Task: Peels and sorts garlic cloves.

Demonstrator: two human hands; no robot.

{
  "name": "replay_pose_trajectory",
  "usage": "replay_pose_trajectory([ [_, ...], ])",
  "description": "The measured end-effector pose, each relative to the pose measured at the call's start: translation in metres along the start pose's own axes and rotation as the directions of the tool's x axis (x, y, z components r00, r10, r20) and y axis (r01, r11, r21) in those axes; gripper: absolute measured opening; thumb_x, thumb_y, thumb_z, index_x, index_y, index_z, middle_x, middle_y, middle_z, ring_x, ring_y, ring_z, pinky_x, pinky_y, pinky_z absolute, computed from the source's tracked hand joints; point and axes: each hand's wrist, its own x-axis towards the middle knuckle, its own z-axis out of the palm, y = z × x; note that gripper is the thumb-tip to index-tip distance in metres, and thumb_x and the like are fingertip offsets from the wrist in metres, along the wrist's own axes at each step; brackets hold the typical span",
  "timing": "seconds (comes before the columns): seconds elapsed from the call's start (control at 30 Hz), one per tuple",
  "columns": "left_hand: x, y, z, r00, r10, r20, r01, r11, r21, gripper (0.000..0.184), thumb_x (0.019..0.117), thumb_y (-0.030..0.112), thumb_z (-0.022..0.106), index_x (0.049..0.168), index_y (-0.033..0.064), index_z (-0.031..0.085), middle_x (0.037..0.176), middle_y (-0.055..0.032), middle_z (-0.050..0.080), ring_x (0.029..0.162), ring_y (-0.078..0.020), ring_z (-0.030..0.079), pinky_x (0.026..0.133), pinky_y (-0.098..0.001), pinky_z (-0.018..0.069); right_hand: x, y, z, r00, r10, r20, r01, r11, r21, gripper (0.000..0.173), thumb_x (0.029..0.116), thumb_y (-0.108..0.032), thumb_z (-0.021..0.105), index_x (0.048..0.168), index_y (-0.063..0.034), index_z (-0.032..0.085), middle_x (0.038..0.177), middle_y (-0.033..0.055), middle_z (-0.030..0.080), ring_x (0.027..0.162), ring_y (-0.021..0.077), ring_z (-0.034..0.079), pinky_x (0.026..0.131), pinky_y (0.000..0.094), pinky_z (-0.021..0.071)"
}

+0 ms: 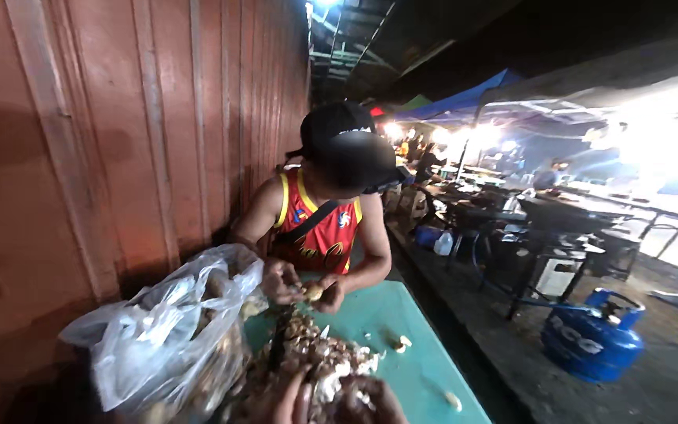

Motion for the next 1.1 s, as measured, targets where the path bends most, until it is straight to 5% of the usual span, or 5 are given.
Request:
replay_pose_trajectory([
  [0.23, -0.007, 0.021, 0.000, 0.973, -0.136, 0.188, 0.138, 0.990, 0.002, 0.036, 0.1064, 0.021, 0.049, 0.126, -0.0054, 0.064, 0.099, -0.0245, 0.071, 0.089, -0.0409, 0.071, 0.081, -0.0583, 0.0557, 0.013, -0.013, -0.002, 0.892, 0.443, -0.085, -0.374, 0.832, 0.410, 0.030, 0.0990, 0.010, 0.037, 0.114, -0.0049, 0.059, 0.100, 0.0037, 0.075, 0.080, 0.0131, 0.074, 0.075, 0.0293, 0.0632],
  [0.47, -0.010, 0.010, 0.012, 0.996, 0.068, 0.055, -0.063, 0.994, -0.092, 0.041, 0.1026, 0.012, 0.054, 0.143, 0.0074, 0.061, 0.120, -0.0139, 0.074, 0.093, -0.0298, 0.074, 0.083, -0.0502, 0.0589, 0.007, -0.004, -0.001, 0.911, 0.409, -0.044, -0.363, 0.851, 0.380, 0.029, 0.0931, 0.013, 0.052, 0.110, -0.0053, 0.067, 0.095, 0.0052, 0.075, 0.074, 0.0139, 0.073, 0.070, 0.0318, 0.0639],
  [0.73, -0.011, 0.016, 0.013, 0.994, 0.039, 0.100, -0.030, 0.995, -0.093, 0.041, 0.1052, 0.016, 0.049, 0.142, 0.0033, 0.060, 0.119, -0.0178, 0.073, 0.100, -0.0338, 0.073, 0.086, -0.0531, 0.0573, 0.007, -0.005, 0.001, 0.929, 0.368, -0.033, -0.331, 0.871, 0.363, 0.034, 0.0904, 0.014, 0.051, 0.115, -0.0046, 0.065, 0.101, 0.0036, 0.075, 0.082, 0.0120, 0.073, 0.072, 0.0294, 0.0635],
  [0.9, -0.009, 0.012, 0.013, 0.998, 0.050, 0.048, -0.045, 0.994, -0.096, 0.041, 0.1054, 0.018, 0.048, 0.141, 0.0013, 0.060, 0.123, -0.0167, 0.071, 0.103, -0.0319, 0.072, 0.088, -0.0511, 0.0574, 0.008, -0.001, -0.005, 0.923, 0.383, 0.029, -0.346, 0.798, 0.493, 0.036, 0.0824, 0.002, 0.073, 0.117, -0.0061, 0.070, 0.109, 0.0083, 0.074, 0.090, 0.0172, 0.074, 0.079, 0.0355, 0.0641],
  [1.1, -0.009, 0.011, 0.013, 0.994, 0.073, 0.086, -0.058, 0.985, -0.160, 0.039, 0.1053, 0.017, 0.049, 0.139, 0.0011, 0.061, 0.121, -0.0160, 0.072, 0.102, -0.0303, 0.072, 0.088, -0.0502, 0.0573, 0.008, 0.001, -0.005, 0.929, 0.371, 0.010, -0.335, 0.826, 0.453, 0.031, 0.0887, 0.005, 0.062, 0.116, -0.0069, 0.069, 0.105, 0.0066, 0.074, 0.085, 0.0133, 0.073, 0.076, 0.0311, 0.0631],
])
